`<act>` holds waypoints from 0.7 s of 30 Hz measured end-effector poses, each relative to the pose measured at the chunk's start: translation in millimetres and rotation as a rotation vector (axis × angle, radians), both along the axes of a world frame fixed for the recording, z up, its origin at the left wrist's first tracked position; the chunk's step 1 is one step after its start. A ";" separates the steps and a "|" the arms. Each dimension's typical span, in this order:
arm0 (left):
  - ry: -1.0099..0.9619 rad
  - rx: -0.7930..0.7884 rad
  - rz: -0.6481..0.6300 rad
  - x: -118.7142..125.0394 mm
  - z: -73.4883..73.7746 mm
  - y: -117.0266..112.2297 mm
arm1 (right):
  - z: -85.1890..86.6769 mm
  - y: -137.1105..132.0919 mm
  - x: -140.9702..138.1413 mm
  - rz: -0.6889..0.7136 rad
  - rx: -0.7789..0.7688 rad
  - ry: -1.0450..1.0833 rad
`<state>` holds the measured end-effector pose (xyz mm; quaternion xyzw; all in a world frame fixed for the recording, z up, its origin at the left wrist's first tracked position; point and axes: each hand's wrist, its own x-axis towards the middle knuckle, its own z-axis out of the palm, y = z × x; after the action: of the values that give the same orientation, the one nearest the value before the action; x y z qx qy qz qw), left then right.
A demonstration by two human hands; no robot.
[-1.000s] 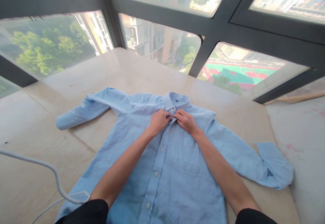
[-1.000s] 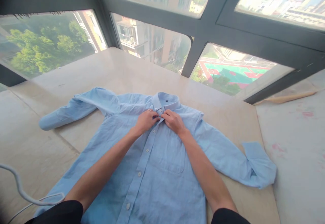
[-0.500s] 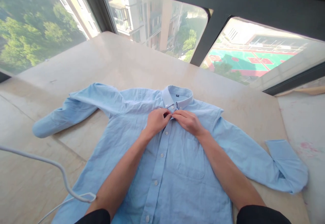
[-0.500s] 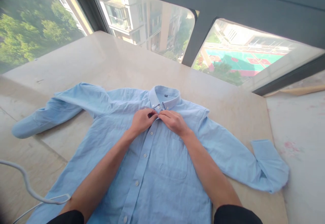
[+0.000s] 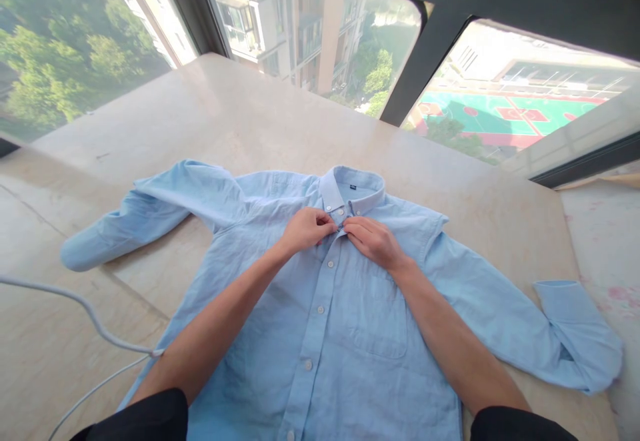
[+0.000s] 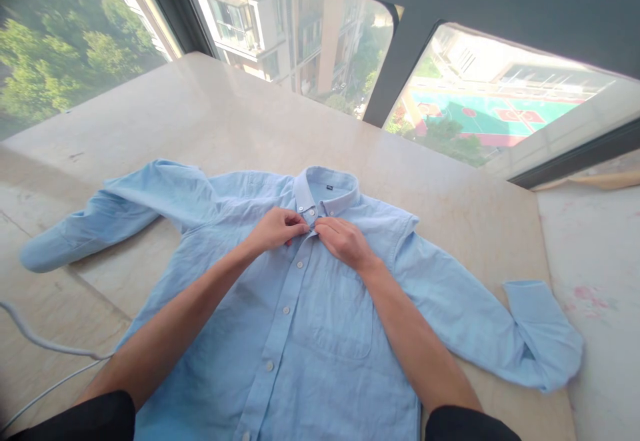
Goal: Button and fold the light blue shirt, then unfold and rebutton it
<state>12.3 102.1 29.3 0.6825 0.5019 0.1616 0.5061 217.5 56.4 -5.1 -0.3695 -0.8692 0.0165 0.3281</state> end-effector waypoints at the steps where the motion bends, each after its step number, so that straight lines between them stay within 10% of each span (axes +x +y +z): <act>1: -0.038 -0.047 0.018 -1.5 -0.3 1.9 | 0.5 0.0 -0.2 0.002 0.006 -0.003; 8: -0.195 -0.235 0.082 -2.5 -0.4 4.3 | 1.2 -0.1 -1.5 -0.008 -0.028 -0.002; 21: -0.028 0.122 0.098 5.7 -12.1 -3.2 | 11.3 2.4 -2.7 0.039 0.001 -0.057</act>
<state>18.0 99.0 17.3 0.6844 0.5170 0.2261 0.4618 214.8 58.8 6.2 -0.3528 -0.8852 0.0118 0.3029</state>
